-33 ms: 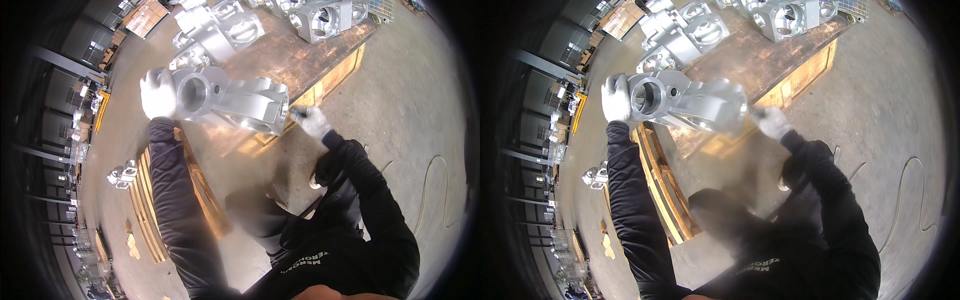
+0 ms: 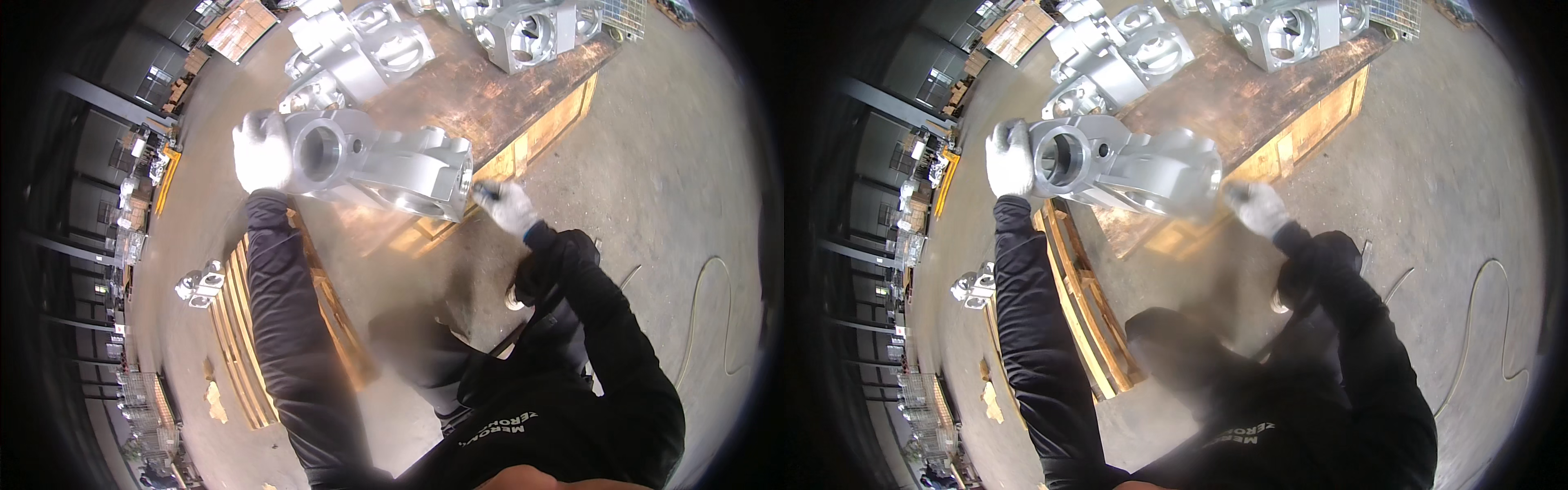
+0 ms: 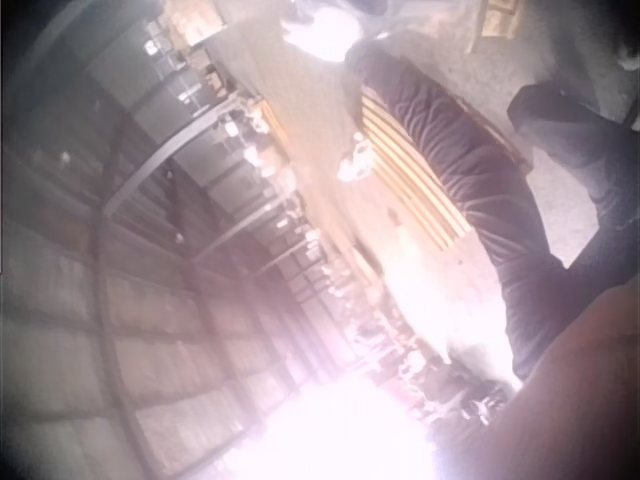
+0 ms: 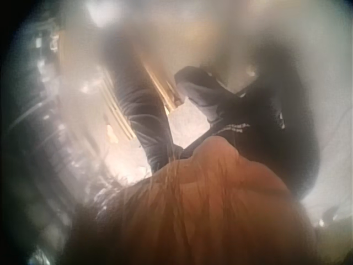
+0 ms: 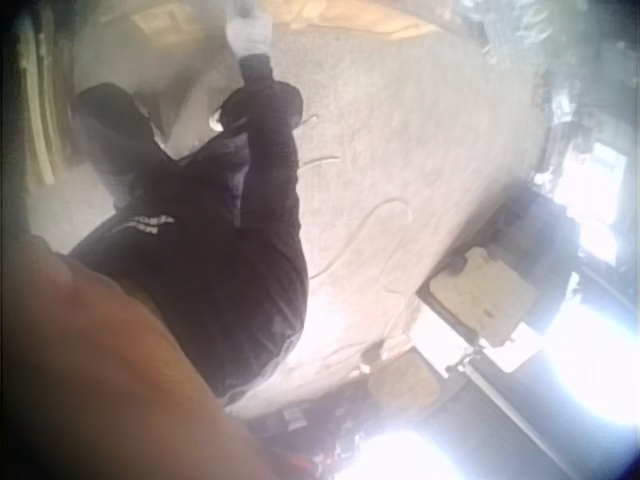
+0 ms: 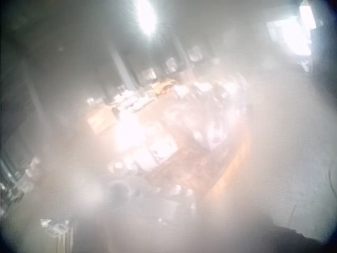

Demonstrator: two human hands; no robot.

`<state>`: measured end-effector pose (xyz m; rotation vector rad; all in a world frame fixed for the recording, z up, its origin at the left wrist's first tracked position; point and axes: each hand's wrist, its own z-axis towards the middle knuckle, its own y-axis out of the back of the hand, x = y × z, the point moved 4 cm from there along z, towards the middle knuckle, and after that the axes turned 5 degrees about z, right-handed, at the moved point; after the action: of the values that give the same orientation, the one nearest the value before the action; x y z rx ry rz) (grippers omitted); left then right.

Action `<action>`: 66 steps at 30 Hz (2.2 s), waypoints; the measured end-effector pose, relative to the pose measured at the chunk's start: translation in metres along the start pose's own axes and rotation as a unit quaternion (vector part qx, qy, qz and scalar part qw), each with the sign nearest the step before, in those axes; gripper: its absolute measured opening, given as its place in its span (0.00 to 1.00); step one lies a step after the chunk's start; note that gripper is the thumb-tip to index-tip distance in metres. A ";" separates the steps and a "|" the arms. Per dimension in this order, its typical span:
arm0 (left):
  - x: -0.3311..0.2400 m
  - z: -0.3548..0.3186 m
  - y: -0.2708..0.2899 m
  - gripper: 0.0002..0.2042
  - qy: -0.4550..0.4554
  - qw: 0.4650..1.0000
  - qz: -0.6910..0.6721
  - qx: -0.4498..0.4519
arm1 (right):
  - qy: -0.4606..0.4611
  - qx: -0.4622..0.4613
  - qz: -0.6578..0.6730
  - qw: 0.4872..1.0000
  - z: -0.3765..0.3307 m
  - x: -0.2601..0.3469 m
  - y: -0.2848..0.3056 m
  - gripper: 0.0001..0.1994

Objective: The person deburrs and polishes metal castings on a wooden workbench using a deburring tool and a sanding block. They rotate each part to treat edges and surfaces, then place finished pieces on a nearby wooden pallet.

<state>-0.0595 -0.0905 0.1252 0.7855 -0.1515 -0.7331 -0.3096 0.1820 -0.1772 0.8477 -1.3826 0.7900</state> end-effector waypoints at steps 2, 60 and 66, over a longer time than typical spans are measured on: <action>-0.005 -0.002 0.005 0.13 0.034 0.999 -0.035 0.001 | 0.019 0.041 -0.137 0.990 -0.022 0.010 0.002 0.15; -0.010 0.002 0.008 0.27 0.062 0.996 0.052 -0.041 | 0.022 -0.069 0.023 0.997 0.097 0.132 0.022 0.24; -0.009 0.000 0.009 0.28 0.239 0.970 -0.032 0.035 | -0.035 0.057 0.202 0.977 0.104 0.079 0.008 0.26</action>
<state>-0.0614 -0.0809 0.1325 1.0172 0.2860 -0.5823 -0.3645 0.0937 -0.0975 0.6952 -1.6100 1.1689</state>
